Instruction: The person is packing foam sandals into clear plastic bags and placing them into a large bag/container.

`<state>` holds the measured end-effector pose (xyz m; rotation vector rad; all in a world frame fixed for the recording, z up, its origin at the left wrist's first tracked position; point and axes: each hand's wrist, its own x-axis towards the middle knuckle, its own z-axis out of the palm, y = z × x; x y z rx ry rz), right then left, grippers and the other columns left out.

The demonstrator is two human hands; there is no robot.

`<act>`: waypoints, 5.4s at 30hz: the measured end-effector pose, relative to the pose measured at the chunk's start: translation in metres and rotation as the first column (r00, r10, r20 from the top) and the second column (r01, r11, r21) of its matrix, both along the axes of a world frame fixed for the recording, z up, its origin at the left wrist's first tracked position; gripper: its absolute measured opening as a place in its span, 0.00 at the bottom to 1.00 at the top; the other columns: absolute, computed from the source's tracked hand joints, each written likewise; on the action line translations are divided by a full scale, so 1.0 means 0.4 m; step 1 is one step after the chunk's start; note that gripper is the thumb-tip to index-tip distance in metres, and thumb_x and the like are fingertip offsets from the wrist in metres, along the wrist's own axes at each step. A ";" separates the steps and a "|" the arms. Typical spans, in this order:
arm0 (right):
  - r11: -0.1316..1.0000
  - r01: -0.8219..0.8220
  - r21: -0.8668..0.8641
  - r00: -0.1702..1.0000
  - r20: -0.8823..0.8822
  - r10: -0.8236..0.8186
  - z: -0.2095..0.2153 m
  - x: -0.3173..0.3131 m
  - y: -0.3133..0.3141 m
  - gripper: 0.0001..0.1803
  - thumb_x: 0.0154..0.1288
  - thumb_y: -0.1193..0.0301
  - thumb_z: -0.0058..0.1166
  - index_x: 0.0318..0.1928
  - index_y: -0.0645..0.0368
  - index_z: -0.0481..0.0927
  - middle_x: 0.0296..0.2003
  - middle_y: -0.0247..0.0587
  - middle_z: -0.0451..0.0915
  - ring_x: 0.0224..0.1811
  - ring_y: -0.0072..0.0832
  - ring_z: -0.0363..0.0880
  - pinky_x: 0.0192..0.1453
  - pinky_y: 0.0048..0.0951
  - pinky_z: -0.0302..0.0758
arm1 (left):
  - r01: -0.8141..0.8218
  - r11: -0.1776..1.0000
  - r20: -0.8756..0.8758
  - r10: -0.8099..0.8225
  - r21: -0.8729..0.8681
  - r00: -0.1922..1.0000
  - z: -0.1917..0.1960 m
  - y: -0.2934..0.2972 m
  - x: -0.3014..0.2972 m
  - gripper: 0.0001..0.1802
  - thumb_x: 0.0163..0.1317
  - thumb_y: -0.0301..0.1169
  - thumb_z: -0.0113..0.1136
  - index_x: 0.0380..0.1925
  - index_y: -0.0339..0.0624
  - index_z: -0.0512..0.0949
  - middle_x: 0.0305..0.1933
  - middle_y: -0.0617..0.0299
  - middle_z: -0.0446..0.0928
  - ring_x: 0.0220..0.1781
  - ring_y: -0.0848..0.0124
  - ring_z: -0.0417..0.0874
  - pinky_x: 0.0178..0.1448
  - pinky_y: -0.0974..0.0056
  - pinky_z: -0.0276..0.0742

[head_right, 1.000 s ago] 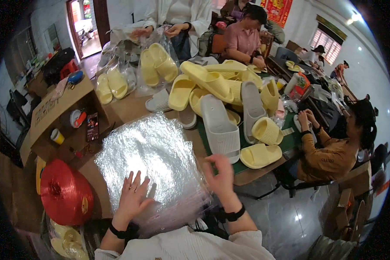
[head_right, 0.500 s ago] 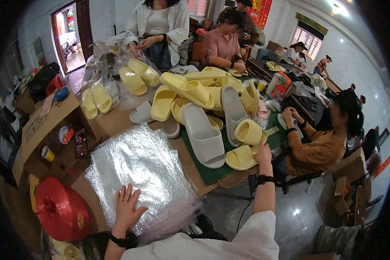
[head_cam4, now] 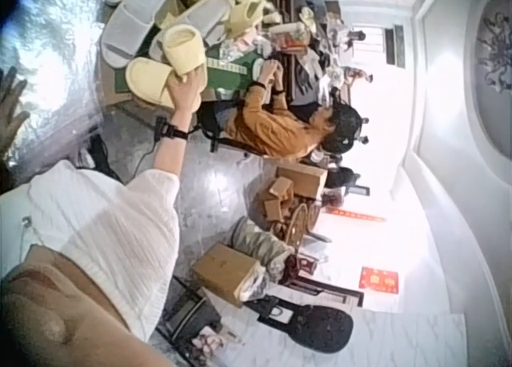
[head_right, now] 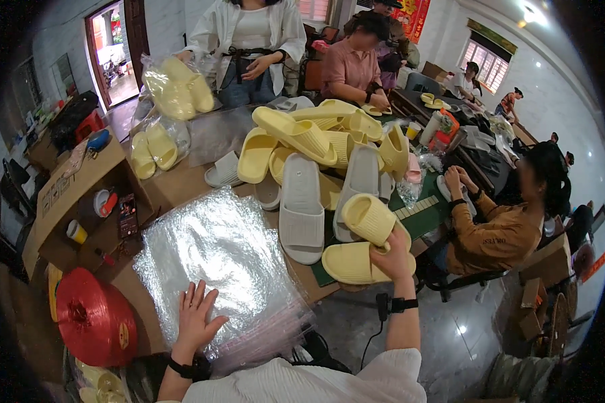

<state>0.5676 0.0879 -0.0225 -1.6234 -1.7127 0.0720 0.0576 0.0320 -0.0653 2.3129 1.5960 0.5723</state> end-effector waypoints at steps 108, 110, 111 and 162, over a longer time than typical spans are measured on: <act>0.944 -0.330 -0.023 0.645 -0.736 0.207 0.003 -0.463 -0.201 0.14 0.68 0.76 0.55 0.52 0.69 0.80 0.45 0.39 0.85 0.45 0.23 0.83 0.50 0.26 0.78 | 0.112 0.992 -0.053 -0.109 0.066 0.993 -0.048 0.010 0.042 0.40 0.61 0.56 0.62 0.70 0.52 0.66 0.77 0.46 0.55 0.78 0.42 0.53 0.77 0.41 0.52; 0.935 -0.352 -0.046 0.642 -0.739 0.206 0.006 -0.466 -0.202 0.15 0.67 0.74 0.57 0.51 0.71 0.79 0.46 0.40 0.85 0.46 0.24 0.82 0.52 0.27 0.76 | 0.129 0.988 -0.018 -0.128 0.088 0.992 -0.041 -0.001 0.044 0.42 0.60 0.55 0.63 0.70 0.49 0.65 0.77 0.44 0.56 0.77 0.42 0.55 0.77 0.42 0.53; 0.938 -0.339 -0.068 0.639 -0.749 0.177 -0.003 -0.458 -0.207 0.15 0.67 0.74 0.56 0.51 0.71 0.79 0.46 0.40 0.85 0.46 0.24 0.82 0.52 0.27 0.76 | 0.125 0.988 -0.019 -0.124 0.089 0.992 -0.029 -0.006 0.044 0.42 0.60 0.55 0.63 0.70 0.49 0.65 0.77 0.44 0.56 0.77 0.42 0.55 0.77 0.42 0.53; 0.859 -0.412 -0.303 0.905 -0.027 0.424 0.034 -0.608 -0.159 0.12 0.57 0.72 0.61 0.42 0.62 0.80 0.29 0.51 0.78 0.27 0.46 0.80 0.30 0.42 0.75 | 0.286 0.948 0.326 -0.317 0.141 0.891 0.172 -0.018 0.048 0.21 0.69 0.32 0.52 0.61 0.49 0.77 0.74 0.57 0.65 0.77 0.51 0.59 0.79 0.48 0.53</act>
